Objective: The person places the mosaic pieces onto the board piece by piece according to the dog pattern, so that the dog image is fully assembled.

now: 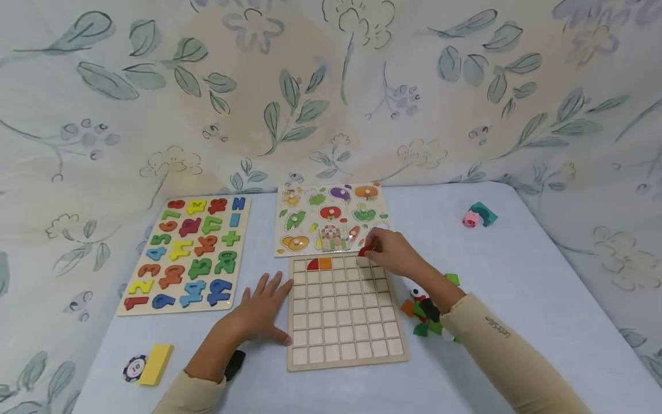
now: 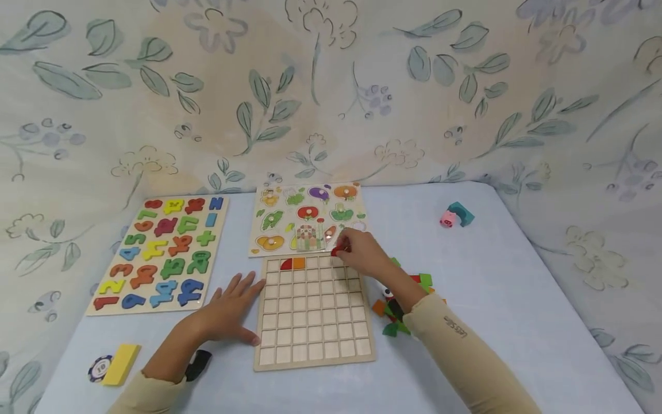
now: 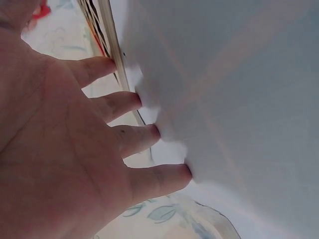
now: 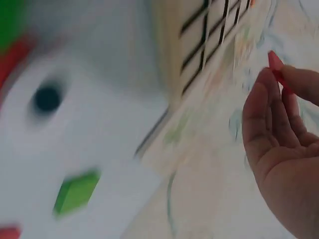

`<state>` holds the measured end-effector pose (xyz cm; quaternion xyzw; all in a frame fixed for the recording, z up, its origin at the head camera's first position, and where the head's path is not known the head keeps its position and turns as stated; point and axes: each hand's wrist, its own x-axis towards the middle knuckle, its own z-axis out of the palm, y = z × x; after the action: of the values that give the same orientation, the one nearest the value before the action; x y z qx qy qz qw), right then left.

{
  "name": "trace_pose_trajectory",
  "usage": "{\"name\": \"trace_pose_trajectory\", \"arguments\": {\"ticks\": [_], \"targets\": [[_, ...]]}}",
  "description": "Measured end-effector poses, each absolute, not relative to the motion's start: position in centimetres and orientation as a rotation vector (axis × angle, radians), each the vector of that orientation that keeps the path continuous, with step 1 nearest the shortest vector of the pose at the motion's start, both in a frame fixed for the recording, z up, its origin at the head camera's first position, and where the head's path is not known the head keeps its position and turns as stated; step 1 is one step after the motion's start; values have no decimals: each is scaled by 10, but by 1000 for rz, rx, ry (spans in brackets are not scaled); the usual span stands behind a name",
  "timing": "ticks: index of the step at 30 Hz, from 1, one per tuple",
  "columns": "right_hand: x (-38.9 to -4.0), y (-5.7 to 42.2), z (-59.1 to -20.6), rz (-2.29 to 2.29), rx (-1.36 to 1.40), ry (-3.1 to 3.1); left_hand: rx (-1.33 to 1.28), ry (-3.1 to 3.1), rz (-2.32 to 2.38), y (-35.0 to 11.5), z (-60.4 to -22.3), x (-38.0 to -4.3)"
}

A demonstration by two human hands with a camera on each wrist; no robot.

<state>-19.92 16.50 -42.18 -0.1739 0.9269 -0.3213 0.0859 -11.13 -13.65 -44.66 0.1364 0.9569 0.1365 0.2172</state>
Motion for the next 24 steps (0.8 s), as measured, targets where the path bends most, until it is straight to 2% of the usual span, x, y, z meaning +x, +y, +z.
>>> {"name": "trace_pose_trajectory", "arguments": {"ticks": [7,12,24], "targets": [[-207,120,-439,-884,-480,2743,385,2652,405,-135,-454,-113],[-206,110,-445,-778,-379,2838,388,2646,387,-134,-452,-115],[-204,97,-450,-743,-352,2909,383,2647,401,-140,-446,-114]]}}
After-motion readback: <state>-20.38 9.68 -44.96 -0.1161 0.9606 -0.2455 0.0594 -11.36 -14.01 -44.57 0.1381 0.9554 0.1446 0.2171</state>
